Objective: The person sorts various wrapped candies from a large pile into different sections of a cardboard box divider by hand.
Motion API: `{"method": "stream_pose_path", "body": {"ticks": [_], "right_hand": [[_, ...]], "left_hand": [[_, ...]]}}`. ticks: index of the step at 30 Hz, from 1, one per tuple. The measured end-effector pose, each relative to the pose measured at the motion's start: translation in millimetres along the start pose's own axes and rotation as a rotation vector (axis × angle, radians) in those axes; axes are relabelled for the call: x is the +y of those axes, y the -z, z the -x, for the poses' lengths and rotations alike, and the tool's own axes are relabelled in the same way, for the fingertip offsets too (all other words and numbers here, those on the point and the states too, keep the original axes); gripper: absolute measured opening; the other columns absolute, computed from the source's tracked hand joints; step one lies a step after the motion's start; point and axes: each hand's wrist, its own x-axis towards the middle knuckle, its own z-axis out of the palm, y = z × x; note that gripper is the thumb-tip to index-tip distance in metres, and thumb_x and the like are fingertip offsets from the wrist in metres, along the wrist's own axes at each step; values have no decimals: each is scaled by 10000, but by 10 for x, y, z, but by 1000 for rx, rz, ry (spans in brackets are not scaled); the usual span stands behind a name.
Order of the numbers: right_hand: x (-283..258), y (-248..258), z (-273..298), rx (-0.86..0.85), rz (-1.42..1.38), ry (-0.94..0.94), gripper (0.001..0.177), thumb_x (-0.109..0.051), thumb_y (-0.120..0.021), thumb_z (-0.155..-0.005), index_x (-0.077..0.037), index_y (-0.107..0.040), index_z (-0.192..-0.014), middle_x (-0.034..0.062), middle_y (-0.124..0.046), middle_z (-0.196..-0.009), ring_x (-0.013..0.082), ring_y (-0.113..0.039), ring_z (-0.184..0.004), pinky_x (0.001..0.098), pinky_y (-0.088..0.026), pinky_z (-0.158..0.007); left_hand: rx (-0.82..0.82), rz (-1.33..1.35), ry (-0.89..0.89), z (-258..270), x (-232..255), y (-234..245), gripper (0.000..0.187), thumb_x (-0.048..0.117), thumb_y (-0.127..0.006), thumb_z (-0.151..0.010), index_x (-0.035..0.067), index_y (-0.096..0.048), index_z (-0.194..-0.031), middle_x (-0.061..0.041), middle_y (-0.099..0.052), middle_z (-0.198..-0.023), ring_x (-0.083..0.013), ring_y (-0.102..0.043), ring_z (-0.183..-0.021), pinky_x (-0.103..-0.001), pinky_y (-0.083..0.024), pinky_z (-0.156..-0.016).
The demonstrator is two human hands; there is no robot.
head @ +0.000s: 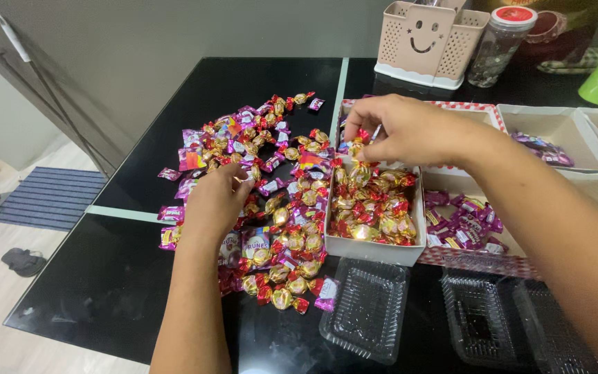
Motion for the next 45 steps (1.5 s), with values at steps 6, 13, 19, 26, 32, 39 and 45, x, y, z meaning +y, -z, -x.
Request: {"method": "stream_pose_path", "body": {"ticks": [6,13,19,26,32,39,45], "right_hand": [[212,-115,-1,288,198,168,268,-89,-748,-823,-80,-649,-1072,107,-724,-1015,245,-725,-902,391,-565,-772],[208,-503,61,400,413,187,229,-156,-684,-908,-92,-597,-1109,117,-628,-1058,352,-664,-938,484,-531,-751],[60,-345,196,486,389,170,186,-183,-690,-953,-92,-608,-1094,121,-680,-1016,331,-685,-905,474,-537,-793],[-113,-345,323,118,95,-23,368,-258,-709,-864,-148,-608,-1201,91,-740,-981,251,-733,-921,427,-565,-827],[-71,-810,-22,179,403,412,395,-193,-745,-839,-74,-628,-1197,130,-654,-1152,340,-600,-1141,481,-467,-974],[-451,-1433,-653,-185,519,329,474,-71,-718,-827,-160,-625,-1283,106,-645,-1207,334,-618,-1145,482,-501,-955],[-589,-1424,-750,-330,593,229,479,-66,-746,-780,-141,-649,-1244,104,-703,-1180,318,-666,-1144,481,-553,-910]], "left_hand": [[16,19,-7,-2,18,-20,228,273,-708,-924,80,-741,-1041,-123,-779,-922,-306,-746,-868,-445,-555,-783],[61,-7,-43,-8,21,-22,237,267,-715,-918,77,-740,-1057,-131,-775,-922,-312,-738,-863,-450,-551,-780],[46,-24,-20,12,27,2,253,259,-706,-919,81,-732,-1096,-121,-775,-934,-304,-738,-871,-448,-552,-783],[48,-20,19,-5,30,10,250,262,-707,-917,87,-742,-1093,-120,-770,-947,-295,-738,-890,-445,-550,-802],[81,-1,2,-14,-41,-11,209,227,-696,-930,87,-736,-1081,-119,-772,-944,-302,-735,-898,-448,-547,-812],[68,-4,18,-48,-54,-29,189,226,-703,-918,97,-740,-1051,-129,-768,-954,-309,-735,-915,-454,-544,-831],[107,5,-19,-45,-87,-49,207,231,-724,-900,97,-742,-1057,-144,-762,-936,-326,-725,-901,-460,-542,-796]]}}
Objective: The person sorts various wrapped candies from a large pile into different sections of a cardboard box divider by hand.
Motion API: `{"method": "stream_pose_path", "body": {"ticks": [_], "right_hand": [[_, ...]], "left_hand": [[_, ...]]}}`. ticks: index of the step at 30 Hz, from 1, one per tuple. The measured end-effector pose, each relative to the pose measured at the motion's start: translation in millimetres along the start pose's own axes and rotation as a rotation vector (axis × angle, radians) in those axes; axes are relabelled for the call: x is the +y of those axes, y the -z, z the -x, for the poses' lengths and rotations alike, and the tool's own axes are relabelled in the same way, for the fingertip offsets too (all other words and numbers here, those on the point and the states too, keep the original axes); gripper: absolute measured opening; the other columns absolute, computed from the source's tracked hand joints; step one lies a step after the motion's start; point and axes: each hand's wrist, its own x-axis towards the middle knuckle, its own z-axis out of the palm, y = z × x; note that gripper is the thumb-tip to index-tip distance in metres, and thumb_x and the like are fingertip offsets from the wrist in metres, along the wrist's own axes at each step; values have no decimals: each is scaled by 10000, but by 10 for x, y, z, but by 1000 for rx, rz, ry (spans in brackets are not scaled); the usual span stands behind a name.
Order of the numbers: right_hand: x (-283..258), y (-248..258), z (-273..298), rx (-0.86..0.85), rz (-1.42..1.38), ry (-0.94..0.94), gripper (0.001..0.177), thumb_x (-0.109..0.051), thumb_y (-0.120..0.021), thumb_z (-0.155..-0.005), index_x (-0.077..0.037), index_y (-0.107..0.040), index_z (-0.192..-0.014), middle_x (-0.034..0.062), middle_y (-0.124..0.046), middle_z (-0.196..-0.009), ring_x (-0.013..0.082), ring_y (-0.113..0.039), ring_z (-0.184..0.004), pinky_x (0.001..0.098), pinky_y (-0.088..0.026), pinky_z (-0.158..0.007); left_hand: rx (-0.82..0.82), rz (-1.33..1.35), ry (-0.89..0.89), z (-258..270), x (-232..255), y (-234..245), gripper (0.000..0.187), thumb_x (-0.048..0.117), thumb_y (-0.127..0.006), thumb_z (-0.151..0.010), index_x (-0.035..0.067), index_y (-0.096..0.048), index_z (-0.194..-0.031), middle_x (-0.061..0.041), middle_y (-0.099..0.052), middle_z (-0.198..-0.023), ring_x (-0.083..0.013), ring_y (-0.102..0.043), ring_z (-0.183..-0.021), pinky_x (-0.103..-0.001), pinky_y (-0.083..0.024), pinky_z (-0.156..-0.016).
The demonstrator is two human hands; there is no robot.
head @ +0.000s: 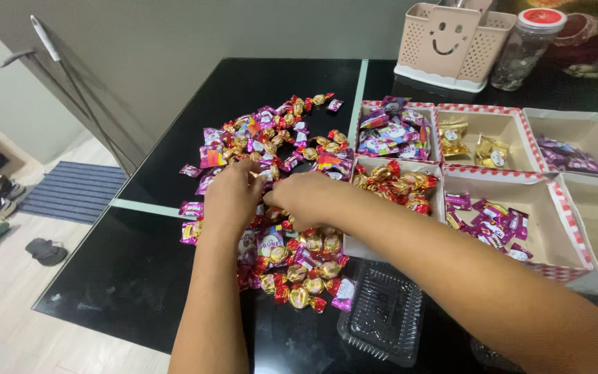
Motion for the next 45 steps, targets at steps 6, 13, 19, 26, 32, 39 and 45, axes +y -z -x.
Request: {"method": "stream_pose_path", "body": {"ticks": [6,13,19,26,32,39,45], "right_hand": [[232,160,172,166,-265,94,308,-169,-761,-788,-74,-665,-1065,118,-730,-975,286,-737,-972,447,-575,-829],[535,685,790,252,-261,59,355,-309,-777,-793,-49,-656,-1001,129,-723,-874,263,-718,-811,411,-551,-740],[525,774,1284,45,-169,-195,480,-427,-814,-807,-84,-634,-1088,123,-710,-918,277,-694,-868,434,-543,-789],[523,544,1254,188,-84,-232,462,-371,-745,-831,-112,-626,-1195,104,-683,-1092,305,-658,-1079,454,-524,-909],[196,120,609,306,-136,-29,324,-176,-727,-812,-94,-687,-1123,135,-697,-1117,332,-654,-1105,494,-514,-926],[-18,-252,13,208,-69,-91,241,-133,-706,-832,-87,-700,-1069,144,-725,-1044,336,-704,-1035,504,-554,-864],[171,113,400,432,-175,-112,350,-112,-724,-747,-62,-644,-1084,164,-695,-1021,371,-693,-952,514,-547,-792]], "left_hand": [[-9,-12,7,-15,-17,1,212,241,-709,-919,93,-735,-1067,-130,-767,-937,-304,-736,-903,-450,-548,-809],[-23,23,-13,33,54,51,217,231,-720,-893,89,-736,-1057,-125,-772,-942,-312,-732,-893,-458,-545,-785],[-243,64,0,79,142,133,198,256,-757,-868,88,-753,-973,-108,-769,-874,-254,-750,-824,-414,-565,-750],[-409,6,68,103,139,139,241,231,-842,-785,74,-726,-927,-86,-768,-846,-227,-741,-792,-394,-560,-729],[-385,-69,16,88,97,38,286,190,-860,-736,93,-726,-970,-79,-777,-934,-237,-752,-882,-392,-578,-771],[-367,-119,-43,83,65,21,485,170,-891,-667,100,-676,-1096,-124,-756,-965,-311,-731,-937,-429,-563,-819],[-356,-81,-59,116,135,65,448,154,-854,-699,109,-659,-1100,-107,-764,-972,-299,-727,-953,-431,-555,-815]]}}
